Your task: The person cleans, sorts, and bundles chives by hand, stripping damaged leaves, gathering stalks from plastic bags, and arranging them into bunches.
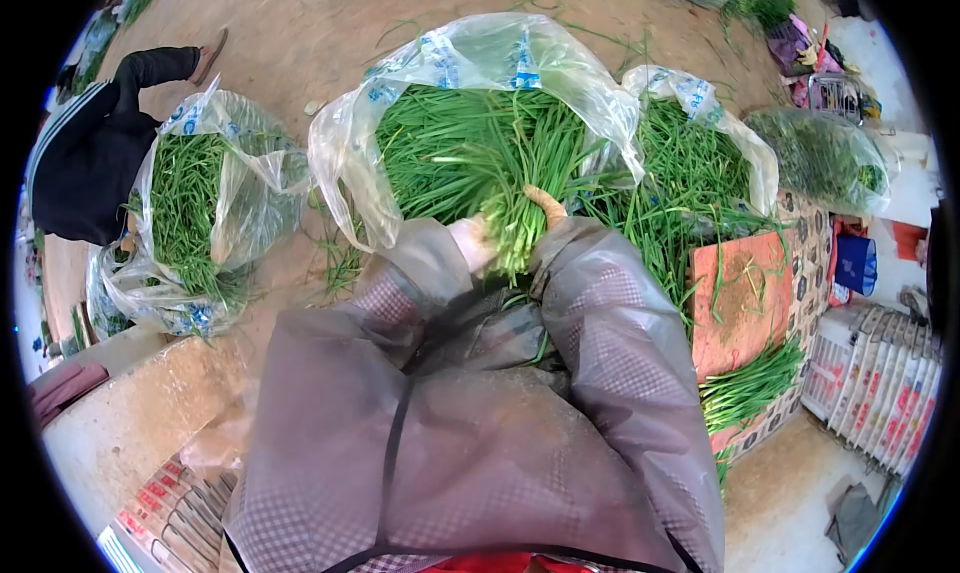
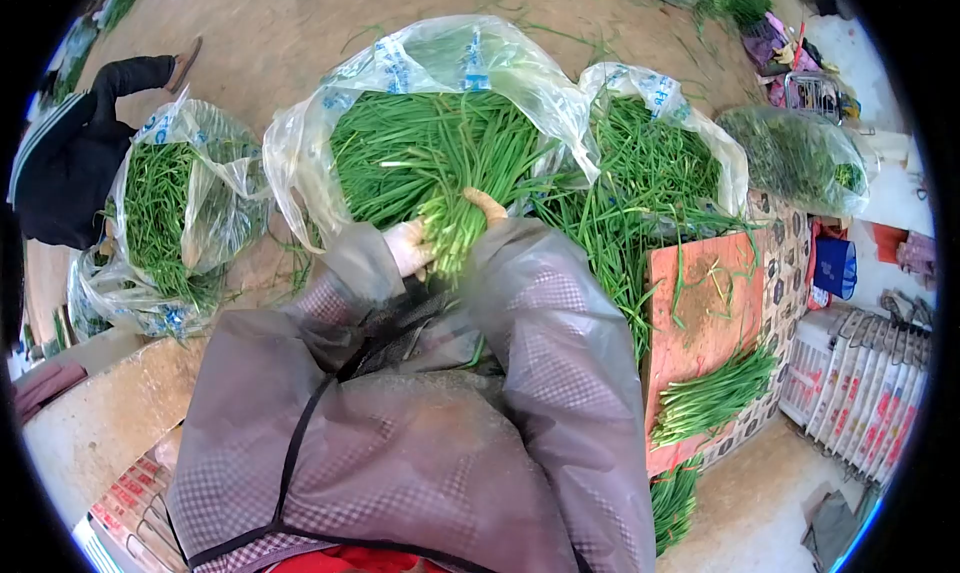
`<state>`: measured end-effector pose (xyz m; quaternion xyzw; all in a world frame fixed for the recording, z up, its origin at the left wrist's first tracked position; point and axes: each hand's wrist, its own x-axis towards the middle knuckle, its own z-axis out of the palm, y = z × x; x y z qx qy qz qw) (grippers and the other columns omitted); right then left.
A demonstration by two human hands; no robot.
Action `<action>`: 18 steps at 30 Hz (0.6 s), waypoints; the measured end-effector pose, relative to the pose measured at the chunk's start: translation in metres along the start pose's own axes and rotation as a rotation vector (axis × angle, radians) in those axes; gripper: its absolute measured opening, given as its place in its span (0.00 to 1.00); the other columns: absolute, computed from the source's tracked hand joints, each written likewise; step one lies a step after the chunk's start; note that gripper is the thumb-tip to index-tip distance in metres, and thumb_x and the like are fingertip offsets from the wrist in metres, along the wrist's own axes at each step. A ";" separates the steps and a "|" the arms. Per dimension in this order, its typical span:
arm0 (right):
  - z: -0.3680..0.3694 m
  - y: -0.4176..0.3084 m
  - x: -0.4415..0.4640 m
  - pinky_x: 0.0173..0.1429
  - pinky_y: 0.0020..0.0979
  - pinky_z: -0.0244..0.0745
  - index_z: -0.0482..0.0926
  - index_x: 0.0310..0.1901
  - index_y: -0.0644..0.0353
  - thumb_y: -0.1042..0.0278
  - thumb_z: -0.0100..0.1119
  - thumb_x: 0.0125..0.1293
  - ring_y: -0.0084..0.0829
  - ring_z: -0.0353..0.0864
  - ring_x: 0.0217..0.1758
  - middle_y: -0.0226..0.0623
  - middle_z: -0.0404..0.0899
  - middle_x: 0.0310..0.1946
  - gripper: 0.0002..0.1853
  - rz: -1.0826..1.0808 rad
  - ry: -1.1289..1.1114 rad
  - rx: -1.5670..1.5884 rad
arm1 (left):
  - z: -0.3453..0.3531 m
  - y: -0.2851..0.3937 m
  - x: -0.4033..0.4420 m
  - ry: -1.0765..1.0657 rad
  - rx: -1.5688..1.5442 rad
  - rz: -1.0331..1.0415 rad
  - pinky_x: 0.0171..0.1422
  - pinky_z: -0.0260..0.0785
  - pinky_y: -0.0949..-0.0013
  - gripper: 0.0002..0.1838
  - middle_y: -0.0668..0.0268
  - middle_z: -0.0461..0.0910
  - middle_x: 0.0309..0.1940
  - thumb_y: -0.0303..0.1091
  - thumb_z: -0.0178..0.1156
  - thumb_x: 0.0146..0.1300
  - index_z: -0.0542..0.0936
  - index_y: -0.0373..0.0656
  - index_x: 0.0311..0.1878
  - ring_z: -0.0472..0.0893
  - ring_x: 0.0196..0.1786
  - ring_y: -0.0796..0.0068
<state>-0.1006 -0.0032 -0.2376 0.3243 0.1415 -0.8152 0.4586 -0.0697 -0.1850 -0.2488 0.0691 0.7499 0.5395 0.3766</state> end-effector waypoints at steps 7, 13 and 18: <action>-0.012 -0.004 0.002 0.42 0.49 0.79 0.81 0.41 0.60 0.57 0.57 0.59 0.44 0.82 0.33 0.43 0.83 0.32 0.15 -0.038 0.131 0.035 | 0.013 0.061 -0.020 -0.004 0.572 -0.241 0.46 0.72 0.54 0.37 0.43 0.79 0.37 0.46 0.54 0.60 0.56 0.33 0.67 0.80 0.42 0.46; -0.029 -0.017 0.007 0.45 0.53 0.78 0.80 0.44 0.63 0.58 0.56 0.58 0.47 0.82 0.35 0.47 0.83 0.35 0.19 0.079 -0.010 0.108 | -0.063 0.047 -0.025 -0.213 0.350 0.072 0.49 0.74 0.61 0.30 0.56 0.82 0.46 0.48 0.62 0.61 0.74 0.34 0.58 0.81 0.42 0.62; -0.035 -0.016 0.016 0.42 0.56 0.78 0.78 0.47 0.66 0.60 0.56 0.57 0.48 0.82 0.35 0.49 0.82 0.37 0.20 -0.070 -0.058 0.054 | -0.121 0.019 0.011 0.481 0.220 0.184 0.37 0.72 0.73 0.15 0.64 0.81 0.38 0.29 0.54 0.64 0.76 0.43 0.54 0.76 0.34 0.80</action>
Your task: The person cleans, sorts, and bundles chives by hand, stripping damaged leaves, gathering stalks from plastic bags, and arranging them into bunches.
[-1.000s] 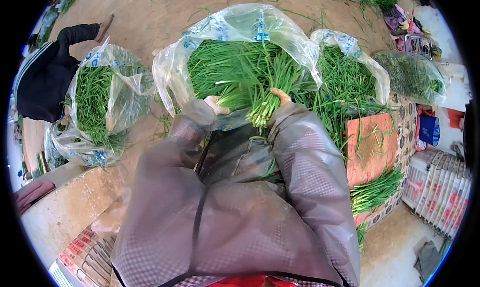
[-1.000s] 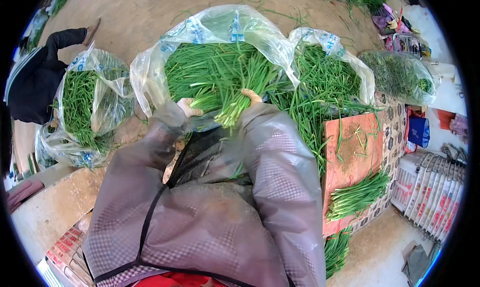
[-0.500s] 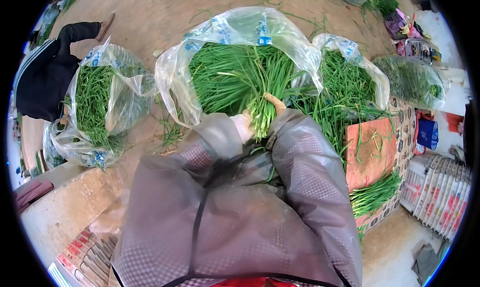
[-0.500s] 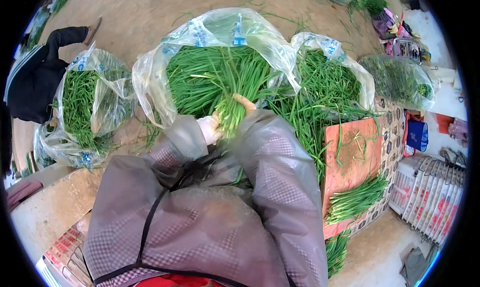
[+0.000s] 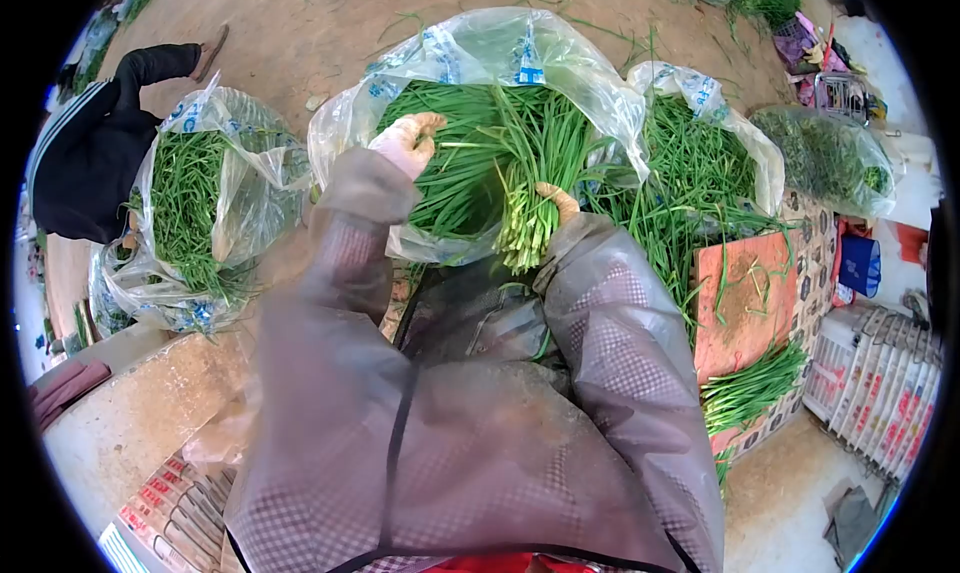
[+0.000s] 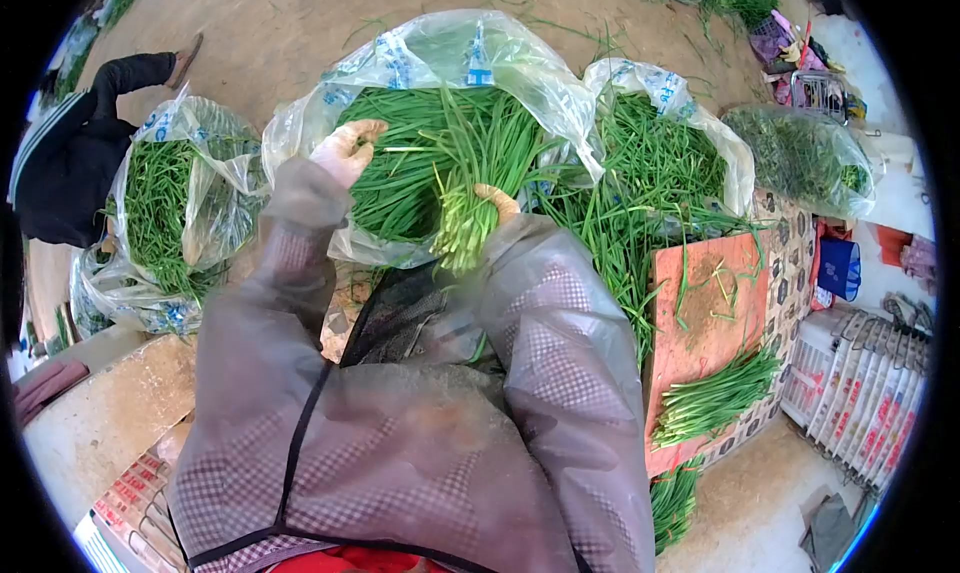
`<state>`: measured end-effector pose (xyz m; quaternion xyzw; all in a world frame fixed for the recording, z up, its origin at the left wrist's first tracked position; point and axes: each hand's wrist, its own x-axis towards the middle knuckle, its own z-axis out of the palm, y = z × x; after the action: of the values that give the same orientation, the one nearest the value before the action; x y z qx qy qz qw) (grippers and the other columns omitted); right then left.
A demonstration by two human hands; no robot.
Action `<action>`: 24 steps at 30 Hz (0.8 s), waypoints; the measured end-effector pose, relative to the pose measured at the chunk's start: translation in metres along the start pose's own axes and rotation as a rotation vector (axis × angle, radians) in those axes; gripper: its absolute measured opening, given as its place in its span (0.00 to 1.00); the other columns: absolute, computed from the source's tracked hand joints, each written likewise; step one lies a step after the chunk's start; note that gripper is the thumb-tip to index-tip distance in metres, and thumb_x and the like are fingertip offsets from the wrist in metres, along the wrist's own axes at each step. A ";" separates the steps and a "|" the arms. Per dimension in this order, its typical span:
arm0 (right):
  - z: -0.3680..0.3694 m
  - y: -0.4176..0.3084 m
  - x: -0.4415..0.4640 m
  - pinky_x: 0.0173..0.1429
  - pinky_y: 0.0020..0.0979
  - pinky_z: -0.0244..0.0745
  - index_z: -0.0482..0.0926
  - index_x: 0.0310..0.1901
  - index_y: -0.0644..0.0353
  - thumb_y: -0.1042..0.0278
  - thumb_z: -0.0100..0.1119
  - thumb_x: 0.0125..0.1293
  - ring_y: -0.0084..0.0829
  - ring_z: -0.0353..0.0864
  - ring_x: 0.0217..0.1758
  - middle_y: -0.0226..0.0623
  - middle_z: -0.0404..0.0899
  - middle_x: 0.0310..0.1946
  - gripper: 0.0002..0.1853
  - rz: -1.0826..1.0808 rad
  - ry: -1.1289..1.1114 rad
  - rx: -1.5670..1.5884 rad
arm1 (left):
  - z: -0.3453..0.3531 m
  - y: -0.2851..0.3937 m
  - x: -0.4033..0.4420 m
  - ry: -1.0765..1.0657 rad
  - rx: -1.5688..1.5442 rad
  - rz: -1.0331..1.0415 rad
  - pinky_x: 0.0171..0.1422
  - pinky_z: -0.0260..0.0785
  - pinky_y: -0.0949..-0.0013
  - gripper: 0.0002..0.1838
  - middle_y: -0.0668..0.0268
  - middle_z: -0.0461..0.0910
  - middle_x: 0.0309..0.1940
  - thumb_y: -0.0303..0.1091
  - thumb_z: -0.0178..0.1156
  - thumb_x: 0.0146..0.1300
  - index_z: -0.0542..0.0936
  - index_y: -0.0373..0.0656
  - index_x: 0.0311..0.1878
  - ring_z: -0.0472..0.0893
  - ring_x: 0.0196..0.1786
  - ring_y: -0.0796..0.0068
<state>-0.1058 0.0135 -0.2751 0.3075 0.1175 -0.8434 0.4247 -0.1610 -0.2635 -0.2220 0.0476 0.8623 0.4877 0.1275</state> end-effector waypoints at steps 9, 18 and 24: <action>0.003 0.000 -0.003 0.42 0.53 0.80 0.76 0.50 0.69 0.64 0.54 0.60 0.48 0.83 0.35 0.52 0.82 0.39 0.20 -0.061 -0.003 -0.050 | 0.055 -0.026 0.020 -0.196 0.444 -0.053 0.49 0.73 0.64 0.17 0.52 0.83 0.41 0.40 0.52 0.67 0.79 0.38 0.51 0.82 0.44 0.61; 0.010 0.030 0.015 0.58 0.45 0.70 0.68 0.61 0.64 0.65 0.69 0.52 0.42 0.76 0.53 0.49 0.76 0.51 0.34 -0.189 0.136 -0.502 | 0.111 -0.085 -0.032 -0.339 -0.931 -0.202 0.50 0.72 0.67 0.10 0.61 0.82 0.38 0.26 0.52 0.65 0.79 0.38 0.47 0.80 0.41 0.67; 0.045 0.067 0.019 0.65 0.33 0.65 0.57 0.69 0.64 0.65 0.72 0.48 0.40 0.71 0.62 0.50 0.72 0.59 0.47 -0.501 0.176 -1.448 | 0.083 -0.095 -0.120 0.110 0.122 0.041 0.49 0.71 0.67 0.15 0.51 0.79 0.42 0.37 0.52 0.64 0.78 0.38 0.48 0.79 0.46 0.54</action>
<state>-0.0799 -0.0603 -0.2475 -0.0168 0.7394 -0.5998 0.3054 -0.0190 -0.2689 -0.3229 0.0461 0.8951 0.4385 0.0668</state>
